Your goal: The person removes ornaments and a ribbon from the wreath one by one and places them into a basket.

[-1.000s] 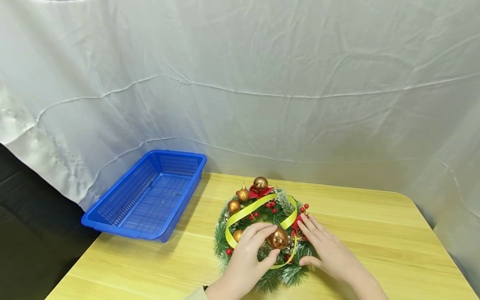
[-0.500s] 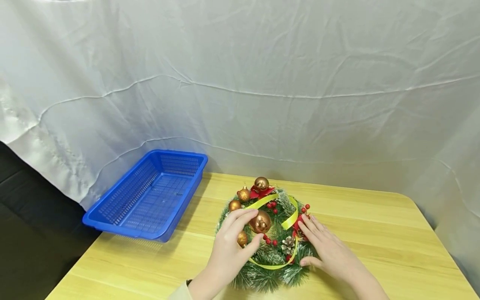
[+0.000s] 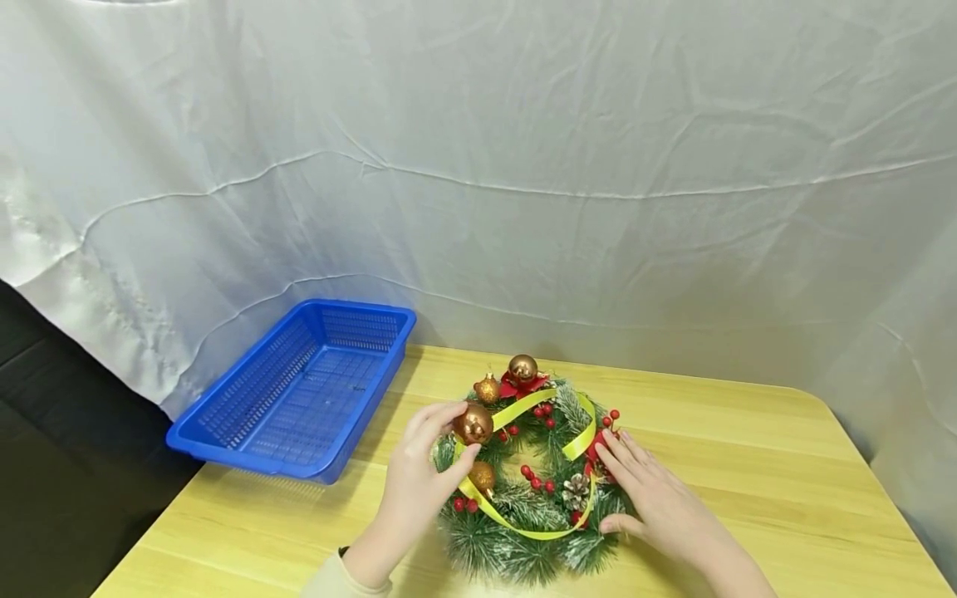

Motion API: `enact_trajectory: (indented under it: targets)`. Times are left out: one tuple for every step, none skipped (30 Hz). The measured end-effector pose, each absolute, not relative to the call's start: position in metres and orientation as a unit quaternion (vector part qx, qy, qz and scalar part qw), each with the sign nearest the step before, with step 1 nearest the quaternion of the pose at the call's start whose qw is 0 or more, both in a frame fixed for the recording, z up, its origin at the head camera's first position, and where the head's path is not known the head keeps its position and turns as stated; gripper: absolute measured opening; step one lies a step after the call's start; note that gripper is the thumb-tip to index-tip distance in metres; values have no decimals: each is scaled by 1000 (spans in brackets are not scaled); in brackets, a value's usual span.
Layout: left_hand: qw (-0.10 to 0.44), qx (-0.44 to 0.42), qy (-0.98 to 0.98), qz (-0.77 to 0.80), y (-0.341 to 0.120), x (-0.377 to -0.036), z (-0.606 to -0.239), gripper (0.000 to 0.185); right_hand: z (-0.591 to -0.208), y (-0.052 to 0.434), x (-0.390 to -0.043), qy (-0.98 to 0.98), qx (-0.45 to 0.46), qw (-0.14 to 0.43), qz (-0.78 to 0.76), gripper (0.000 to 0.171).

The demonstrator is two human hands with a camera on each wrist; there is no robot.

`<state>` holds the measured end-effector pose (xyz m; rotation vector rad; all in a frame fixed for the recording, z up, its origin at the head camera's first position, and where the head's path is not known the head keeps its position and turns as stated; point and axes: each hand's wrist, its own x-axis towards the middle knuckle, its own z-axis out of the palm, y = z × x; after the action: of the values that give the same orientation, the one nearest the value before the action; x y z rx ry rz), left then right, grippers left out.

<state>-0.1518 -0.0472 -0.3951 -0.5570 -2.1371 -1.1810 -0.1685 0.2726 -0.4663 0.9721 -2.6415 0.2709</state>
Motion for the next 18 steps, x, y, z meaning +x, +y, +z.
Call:
enact_trajectory:
  targets:
    - [313, -206, -812, -448, -50, -153, -396, 46, -466, 273, -168, -923, 339, 156, 94, 91]
    - [315, -202, -811, -449, -52, -154, -397, 46, -466, 273, -168, -923, 338, 156, 95, 91]
    - [317, -200, -811, -449, -55, -155, -398, 46, -466, 273, -168, -923, 339, 156, 94, 91]
    - [319, -198, -811, -448, -58, -157, -399, 47, -466, 272, -168, -923, 339, 156, 94, 91]
    - [322, -195, -812, -447, -61, -158, -399, 47, -466, 273, -168, -923, 339, 156, 94, 91]
    - [324, -191, -812, -447, -64, -159, -400, 46, -466, 273, -168, -923, 339, 156, 94, 91]
    - [327, -186, -814, -443, -67, -159, -401, 46, -466, 273, -169, -923, 341, 156, 93, 91]
    - [331, -181, -815, -440, -71, -160, -402, 47, -466, 273, -169, -922, 341, 156, 93, 91]
    - [337, -175, -817, -434, -74, -161, -402, 47, -466, 273, -169, -922, 342, 156, 92, 91]
    - [342, -169, -819, -428, -78, -162, -403, 47, -466, 273, -169, -922, 342, 156, 93, 91]
    - [347, -163, -821, -424, -82, -163, -404, 47, -466, 273, -169, -921, 344, 157, 92, 91]
    - [352, -158, -822, -419, -85, -164, -405, 47, -467, 273, -169, -921, 344, 158, 91, 91]
    - [359, -155, -822, -415, -89, -165, -406, 47, -467, 274, -169, -921, 345, 158, 91, 91]
    - [364, -151, -822, -411, -92, -165, -406, 47, -467, 274, -170, -921, 343, 158, 92, 91]
    - [368, -148, -822, -409, -95, -166, -407, 47, -468, 274, -170, -921, 343, 158, 92, 91]
    - [373, -146, -821, -408, -98, -166, -407, 47, -468, 274, -170, -921, 344, 158, 91, 91]
    - [378, -144, -820, -405, -101, -167, -408, 47, -468, 275, -170, -921, 344, 158, 90, 91]
    - [383, -143, -819, -403, -104, -167, -408, 47, -468, 275, -170, -921, 344, 159, 90, 91]
